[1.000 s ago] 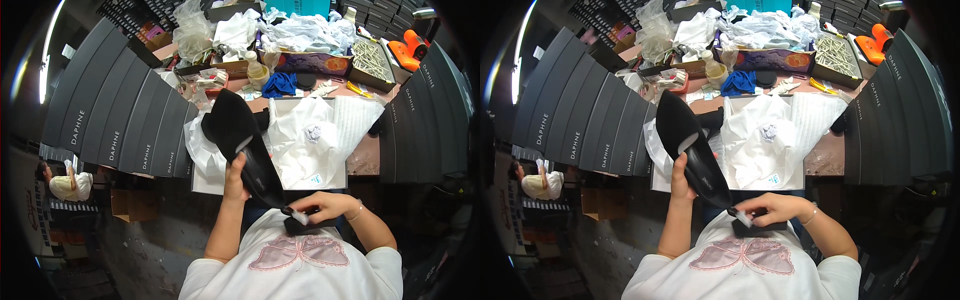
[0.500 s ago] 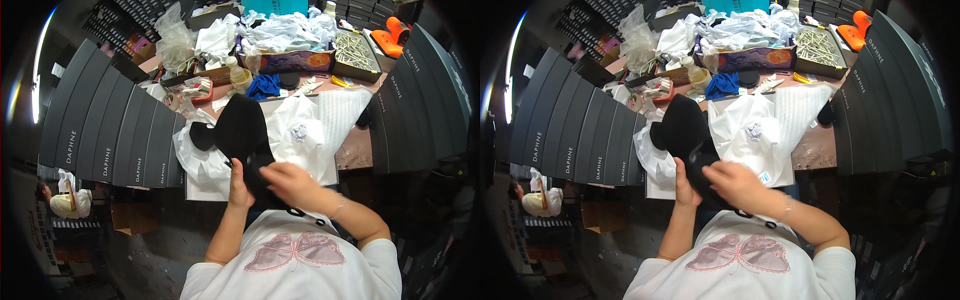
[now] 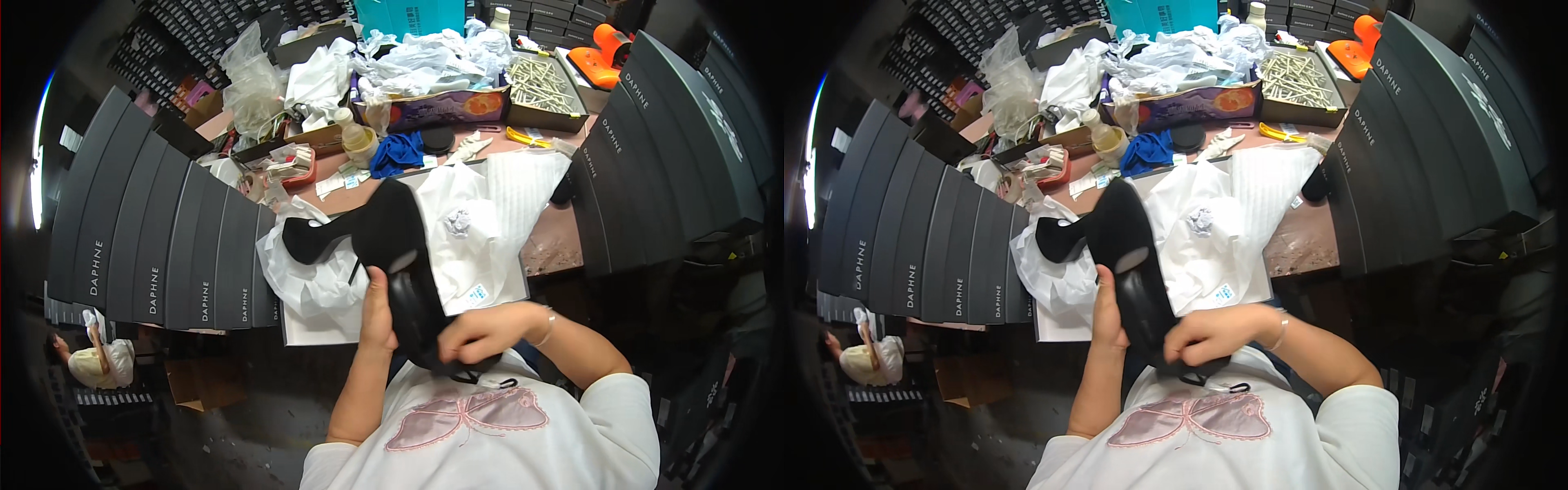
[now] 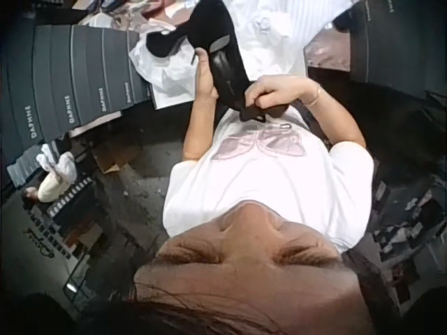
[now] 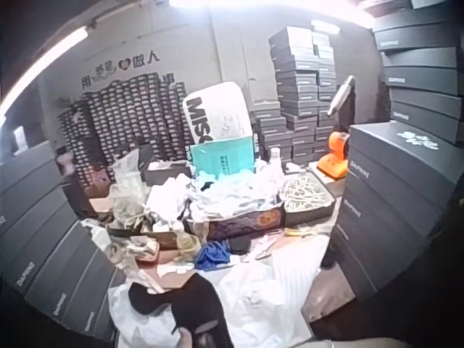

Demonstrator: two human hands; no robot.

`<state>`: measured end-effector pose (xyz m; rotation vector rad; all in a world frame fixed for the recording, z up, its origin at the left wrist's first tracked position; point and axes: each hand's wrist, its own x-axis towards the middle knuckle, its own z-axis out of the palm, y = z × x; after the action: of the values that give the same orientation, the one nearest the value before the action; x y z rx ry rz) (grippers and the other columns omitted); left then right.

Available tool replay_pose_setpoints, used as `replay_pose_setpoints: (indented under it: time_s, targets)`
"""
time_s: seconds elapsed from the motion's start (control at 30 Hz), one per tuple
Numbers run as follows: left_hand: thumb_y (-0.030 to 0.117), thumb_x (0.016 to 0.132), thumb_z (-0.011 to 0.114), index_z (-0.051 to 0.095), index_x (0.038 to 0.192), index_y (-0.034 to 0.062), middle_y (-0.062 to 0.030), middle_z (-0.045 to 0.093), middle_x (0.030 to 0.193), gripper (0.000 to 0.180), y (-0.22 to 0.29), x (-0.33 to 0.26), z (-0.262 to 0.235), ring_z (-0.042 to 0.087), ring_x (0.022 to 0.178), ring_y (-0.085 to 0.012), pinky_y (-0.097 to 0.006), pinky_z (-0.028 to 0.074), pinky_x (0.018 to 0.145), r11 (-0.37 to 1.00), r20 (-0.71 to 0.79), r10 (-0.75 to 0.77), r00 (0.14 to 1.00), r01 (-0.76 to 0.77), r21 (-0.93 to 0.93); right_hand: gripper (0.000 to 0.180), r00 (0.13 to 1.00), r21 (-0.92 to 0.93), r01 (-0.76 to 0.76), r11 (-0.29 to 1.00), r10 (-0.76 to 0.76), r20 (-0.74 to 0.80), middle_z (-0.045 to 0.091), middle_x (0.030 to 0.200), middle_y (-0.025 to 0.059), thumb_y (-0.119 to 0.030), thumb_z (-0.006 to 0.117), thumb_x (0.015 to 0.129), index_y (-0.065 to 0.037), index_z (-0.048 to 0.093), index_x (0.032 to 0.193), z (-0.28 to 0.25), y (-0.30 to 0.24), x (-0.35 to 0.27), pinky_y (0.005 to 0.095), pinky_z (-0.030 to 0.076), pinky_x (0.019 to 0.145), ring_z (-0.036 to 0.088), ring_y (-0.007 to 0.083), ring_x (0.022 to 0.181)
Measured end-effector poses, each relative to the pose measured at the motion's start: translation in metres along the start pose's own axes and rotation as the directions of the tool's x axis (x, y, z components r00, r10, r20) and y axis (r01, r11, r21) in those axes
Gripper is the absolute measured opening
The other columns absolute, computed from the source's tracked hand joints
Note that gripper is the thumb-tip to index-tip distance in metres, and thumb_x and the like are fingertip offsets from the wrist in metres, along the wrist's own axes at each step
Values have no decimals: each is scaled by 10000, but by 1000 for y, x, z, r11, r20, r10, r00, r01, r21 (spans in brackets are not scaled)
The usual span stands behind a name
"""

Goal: The recorder is seen cleaning black high-heeled shoes with a cloth and then packing them into boxes using tissue paper.

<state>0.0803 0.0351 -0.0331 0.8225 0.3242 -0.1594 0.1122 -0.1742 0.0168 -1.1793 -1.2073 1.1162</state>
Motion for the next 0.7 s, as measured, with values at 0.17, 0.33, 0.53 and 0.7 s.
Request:
replay_pose_setpoints:
  time_s: [0.17,0.33,0.53,0.7]
  targets:
    - [708,879,412,559,1152,4,-223,673,954,769,46,-13,8,697,782,-300,-391,598,664,970,-84,-33,996,11,-242,229,503,-109,-423,900,133,-854,628,903,125,-13,549,827,47,644,1026,-31,-48,-102,317,478,805,608,208,888]
    - [591,861,574,593,1117,-14,-165,672,969,657,35,-28,13,688,856,-289,-434,602,755,922,-5,-147,989,135,-363,410,60,-324,-788,524,-458,-887,534,1255,188,-122,620,870,-2,532,1253,-128,10,-149,361,447,921,552,316,1127]
    - [526,870,608,570,1138,-19,-177,683,987,608,8,-45,7,697,839,-326,-465,596,749,943,-182,-144,973,79,-324,415,497,-450,-790,416,5,-868,661,804,163,-415,647,868,-6,653,937,-95,0,-34,436,506,704,646,363,759]
    - [431,889,641,549,1203,29,-108,657,1071,518,2,-50,1,659,944,-221,-366,544,853,945,-93,-184,979,150,-291,451,616,-576,-788,218,308,-725,661,735,204,-460,634,844,-9,643,828,-47,125,-6,450,526,661,670,367,732]
